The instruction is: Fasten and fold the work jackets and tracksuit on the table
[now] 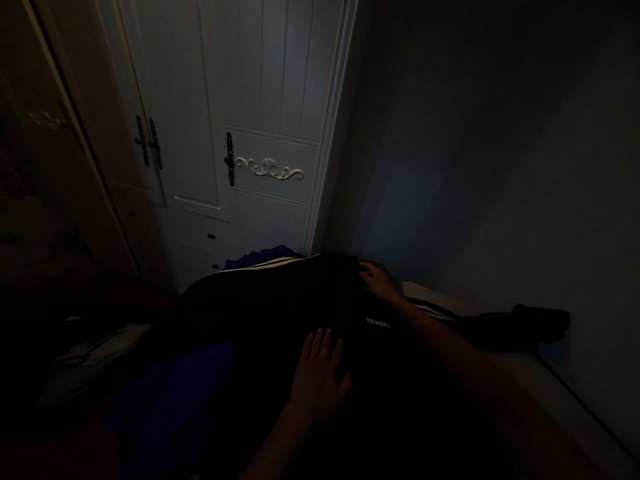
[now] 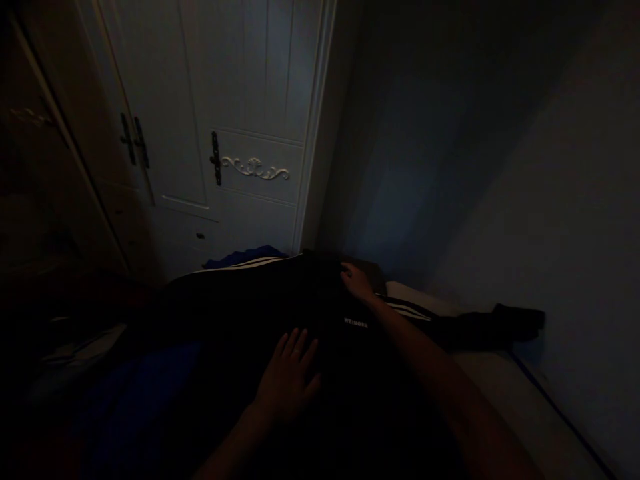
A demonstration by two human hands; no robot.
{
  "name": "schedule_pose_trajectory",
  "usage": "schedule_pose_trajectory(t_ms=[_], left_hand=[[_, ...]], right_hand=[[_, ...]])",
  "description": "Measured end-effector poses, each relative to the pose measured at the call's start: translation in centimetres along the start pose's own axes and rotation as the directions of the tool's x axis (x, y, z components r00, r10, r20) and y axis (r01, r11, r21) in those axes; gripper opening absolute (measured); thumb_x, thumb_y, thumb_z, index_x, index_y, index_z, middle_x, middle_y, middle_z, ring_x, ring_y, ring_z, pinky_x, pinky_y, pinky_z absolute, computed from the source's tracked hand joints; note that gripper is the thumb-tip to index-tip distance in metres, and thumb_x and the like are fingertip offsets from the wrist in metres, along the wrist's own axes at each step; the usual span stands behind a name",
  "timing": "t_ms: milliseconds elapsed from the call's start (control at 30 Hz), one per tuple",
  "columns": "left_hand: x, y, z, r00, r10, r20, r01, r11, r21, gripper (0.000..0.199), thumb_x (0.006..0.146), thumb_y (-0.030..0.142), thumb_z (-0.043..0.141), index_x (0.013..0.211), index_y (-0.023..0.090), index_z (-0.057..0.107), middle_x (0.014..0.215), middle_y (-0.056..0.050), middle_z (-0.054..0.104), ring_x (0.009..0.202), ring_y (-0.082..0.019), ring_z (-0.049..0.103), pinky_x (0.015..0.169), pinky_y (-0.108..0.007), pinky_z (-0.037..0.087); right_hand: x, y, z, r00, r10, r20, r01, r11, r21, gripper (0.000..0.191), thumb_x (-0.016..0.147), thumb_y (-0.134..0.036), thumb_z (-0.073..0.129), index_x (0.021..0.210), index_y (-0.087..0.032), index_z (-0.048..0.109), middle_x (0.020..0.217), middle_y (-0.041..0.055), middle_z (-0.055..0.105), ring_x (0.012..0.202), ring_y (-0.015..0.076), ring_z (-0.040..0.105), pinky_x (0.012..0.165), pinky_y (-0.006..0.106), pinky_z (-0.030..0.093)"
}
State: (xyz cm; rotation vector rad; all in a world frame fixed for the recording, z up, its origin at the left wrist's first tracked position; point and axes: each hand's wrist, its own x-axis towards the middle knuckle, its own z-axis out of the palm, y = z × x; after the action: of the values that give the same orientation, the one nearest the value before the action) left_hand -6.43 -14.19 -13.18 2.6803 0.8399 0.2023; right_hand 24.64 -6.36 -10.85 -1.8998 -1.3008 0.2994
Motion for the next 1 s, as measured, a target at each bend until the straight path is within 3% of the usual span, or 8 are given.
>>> schedule_pose_trajectory(t_ms=[233,433,533,633,700,767,833,1000], left_hand=[[0.2,-0.1,0.3,1.000,0.010,-0.009,-0.010,1.000,0.010,0.067,0.093,0.058,0.034,0.149,0.022,0.036,0.157,-0.013,0.025,0.147,-0.032,0.014,0.120,-0.054,0.015],[0.1,-0.2,-0.5,0.999,-0.008,0.050,0.011,0.998,-0.057,0.069,0.092,0.058,0.035,0.150,0.021,0.035,0.158,-0.016,0.022,0.147,-0.033,0.011,0.119,-0.056,0.012],[1.4,-0.8,-3.2,0.982,0.021,0.189,0.013,0.984,-0.180,0.065,0.085,0.052,0.053,0.140,0.019,0.050,0.150,-0.016,0.042,0.140,-0.036,0.035,0.113,-0.052,0.030],[5.1,-1.6,-7.4,0.961,-0.003,0.276,0.119,0.907,-0.404,0.040,0.089,0.040,0.044,0.106,0.014,0.071,0.107,-0.011,0.072,0.095,-0.025,0.068,0.082,-0.035,0.052],[8.9,-2.3,-10.2,0.998,-0.036,0.057,0.058,0.891,-0.451,0.037,0.091,0.032,0.040,0.102,0.014,0.070,0.103,-0.009,0.072,0.089,-0.021,0.067,0.080,-0.030,0.051],[13.6,-3.1,-12.3,0.983,0.012,-0.183,-0.080,0.926,-0.369,0.034,0.089,0.026,0.042,0.109,0.015,0.067,0.110,-0.009,0.070,0.099,-0.020,0.064,0.090,-0.030,0.047],[18.4,-4.1,-13.4,0.959,0.116,-0.257,-0.182,0.950,-0.252,0.037,0.090,0.023,0.041,0.120,0.015,0.062,0.118,-0.009,0.067,0.109,-0.021,0.060,0.098,-0.031,0.042],[27.2,-6.4,-12.5,0.976,0.209,0.060,-0.193,0.961,-0.198,0.036,0.089,0.022,0.045,0.120,0.017,0.063,0.125,-0.007,0.063,0.114,-0.021,0.056,0.100,-0.030,0.040]], right_hand=[[5.3,-0.4,-0.8,0.996,0.048,0.072,-0.059,0.985,0.162,0.045,0.083,-0.012,0.050,0.126,-0.019,0.059,0.123,0.0072,0.063,0.107,0.0145,0.061,0.102,0.034,0.044],[7.3,-0.1,-0.5,0.950,0.017,0.312,-0.124,0.937,0.325,0.041,0.078,-0.018,0.065,0.119,-0.020,0.063,0.120,0.0078,0.065,0.099,0.0144,0.064,0.092,0.033,0.050],[7.2,0.6,-0.7,0.924,-0.029,0.382,-0.124,0.920,0.371,0.036,0.077,-0.025,0.070,0.113,-0.019,0.066,0.118,0.0063,0.066,0.099,0.0147,0.063,0.090,0.030,0.050],[7.1,1.3,-1.0,0.927,-0.042,0.372,-0.119,0.909,0.399,0.037,0.074,-0.034,0.074,0.106,-0.018,0.066,0.114,0.0059,0.067,0.098,0.0158,0.062,0.088,0.029,0.049],[7.0,1.5,-1.2,0.940,-0.051,0.338,-0.110,0.892,0.438,0.036,0.072,-0.038,0.076,0.100,-0.019,0.066,0.114,0.0059,0.067,0.099,0.0165,0.062,0.089,0.030,0.049],[6.7,1.6,-1.3,0.951,-0.087,0.298,-0.078,0.862,0.500,0.036,0.070,-0.043,0.077,0.093,-0.019,0.064,0.118,0.0062,0.066,0.103,0.0167,0.061,0.091,0.030,0.047],[6.3,1.5,-1.4,0.956,-0.135,0.261,-0.038,0.825,0.564,0.038,0.071,-0.049,0.076,0.088,-0.019,0.061,0.123,0.0068,0.064,0.106,0.0168,0.061,0.093,0.030,0.046],[5.4,0.9,-1.6,0.970,-0.179,0.165,0.025,0.749,0.663,0.046,0.068,-0.059,0.075,0.083,-0.020,0.055,0.132,0.0076,0.059,0.115,0.0200,0.058,0.098,0.032,0.045]])
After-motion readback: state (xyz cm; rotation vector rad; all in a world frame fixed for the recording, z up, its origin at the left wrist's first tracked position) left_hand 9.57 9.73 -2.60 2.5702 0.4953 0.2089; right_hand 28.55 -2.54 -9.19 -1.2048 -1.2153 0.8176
